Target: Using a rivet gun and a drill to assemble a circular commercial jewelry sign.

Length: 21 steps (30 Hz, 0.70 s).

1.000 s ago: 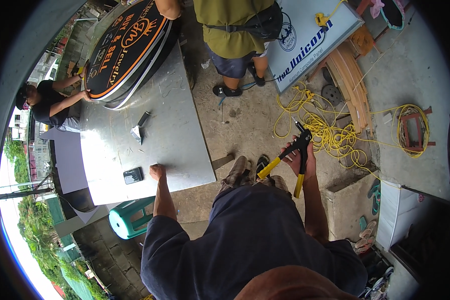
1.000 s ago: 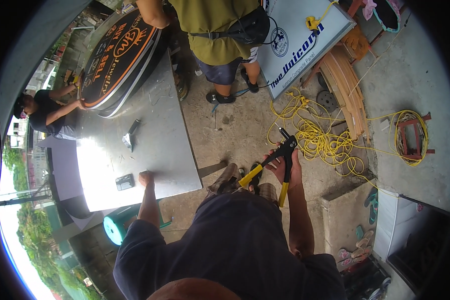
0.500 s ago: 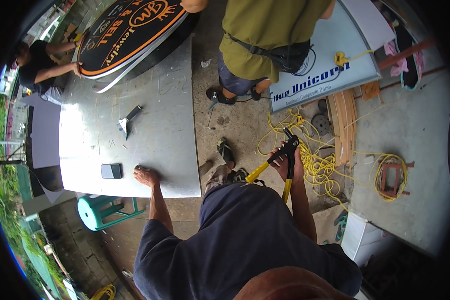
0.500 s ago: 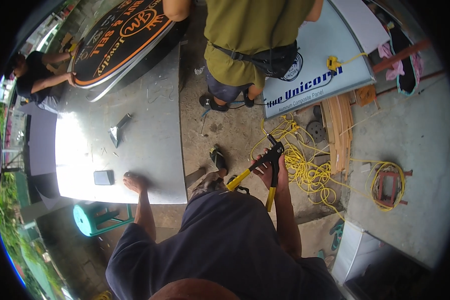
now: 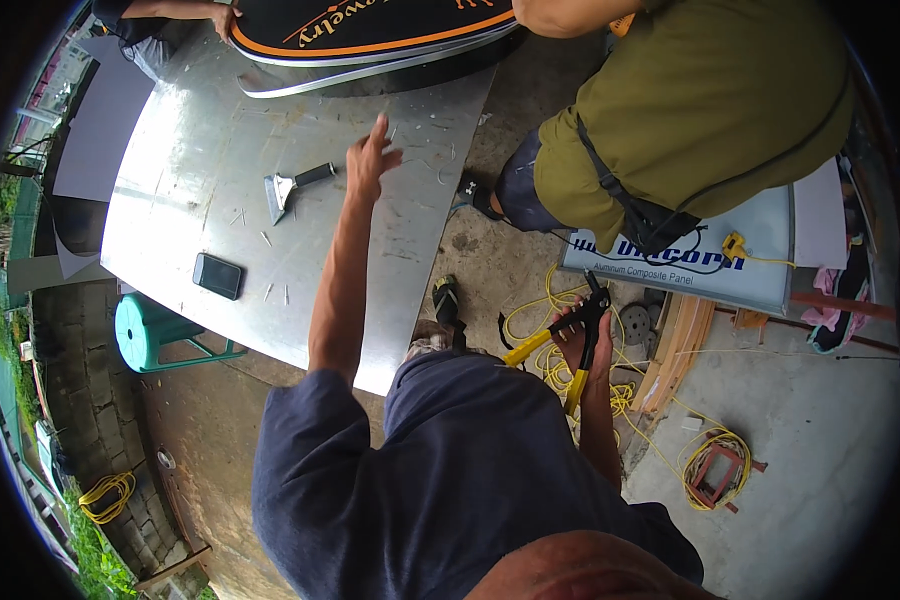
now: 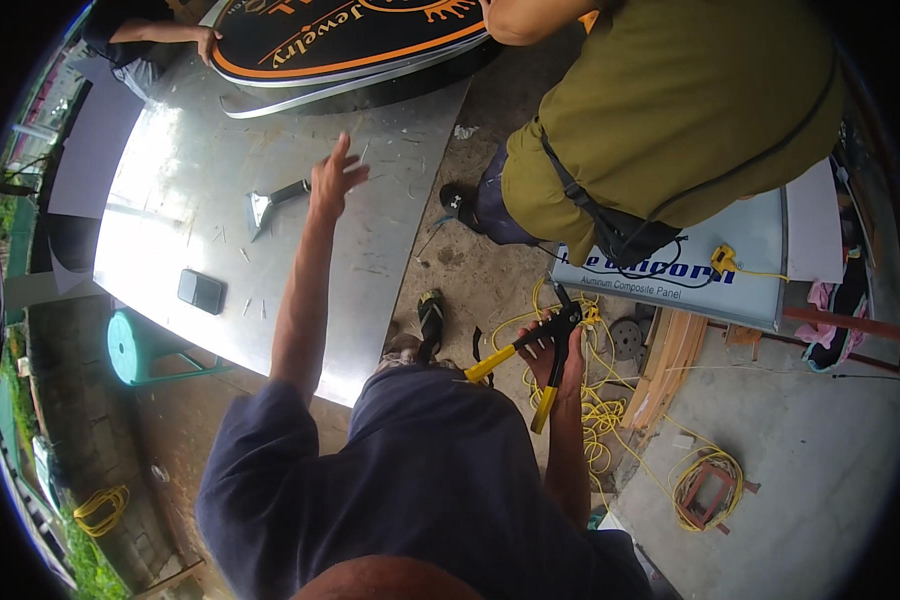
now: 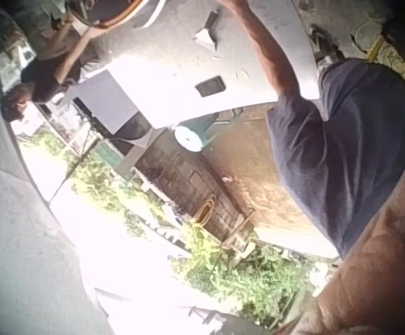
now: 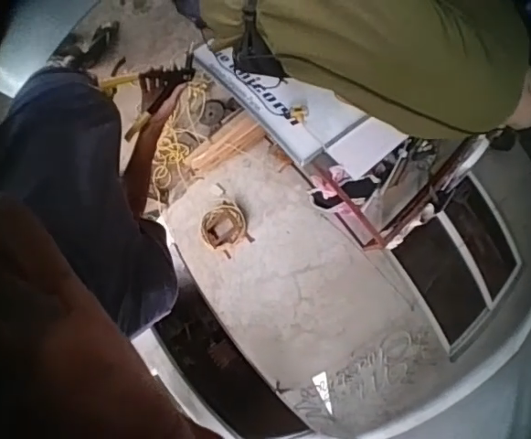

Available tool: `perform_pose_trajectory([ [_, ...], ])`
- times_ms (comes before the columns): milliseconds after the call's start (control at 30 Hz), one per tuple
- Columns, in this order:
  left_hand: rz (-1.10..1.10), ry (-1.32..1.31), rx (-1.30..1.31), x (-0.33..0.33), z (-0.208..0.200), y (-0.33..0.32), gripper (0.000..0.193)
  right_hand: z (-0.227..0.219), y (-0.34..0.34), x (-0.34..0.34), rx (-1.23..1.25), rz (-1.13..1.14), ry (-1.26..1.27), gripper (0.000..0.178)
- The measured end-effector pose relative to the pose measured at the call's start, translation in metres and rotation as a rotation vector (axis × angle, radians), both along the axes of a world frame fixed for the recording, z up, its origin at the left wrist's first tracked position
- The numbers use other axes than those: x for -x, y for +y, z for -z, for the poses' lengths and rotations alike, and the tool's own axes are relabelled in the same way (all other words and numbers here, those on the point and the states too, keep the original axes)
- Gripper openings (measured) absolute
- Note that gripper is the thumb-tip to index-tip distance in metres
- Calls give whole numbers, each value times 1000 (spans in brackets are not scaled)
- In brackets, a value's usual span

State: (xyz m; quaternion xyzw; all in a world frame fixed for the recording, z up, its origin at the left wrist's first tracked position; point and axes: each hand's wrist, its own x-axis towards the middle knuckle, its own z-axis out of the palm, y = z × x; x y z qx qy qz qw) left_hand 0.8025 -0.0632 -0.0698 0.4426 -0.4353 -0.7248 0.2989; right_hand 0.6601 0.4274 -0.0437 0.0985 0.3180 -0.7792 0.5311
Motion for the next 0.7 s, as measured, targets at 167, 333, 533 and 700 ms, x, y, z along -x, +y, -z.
perform_pose_trajectory([
  [167, -339, 407, -283, 103, -6, -128, 77, -9, 9, -12, -92, 103, 35, 63],
  [333, -349, 354, -125, 117, 8, -166, 33, -18, 33, -25, -176, 254, 36, 63],
  [533, -329, 265, -10, 108, 6, -166, 30, -16, 43, -21, -181, 236, 28, 60],
  [700, -337, 199, 19, 109, -3, -159, 30, -11, 44, -16, -244, 237, 37, 61],
])
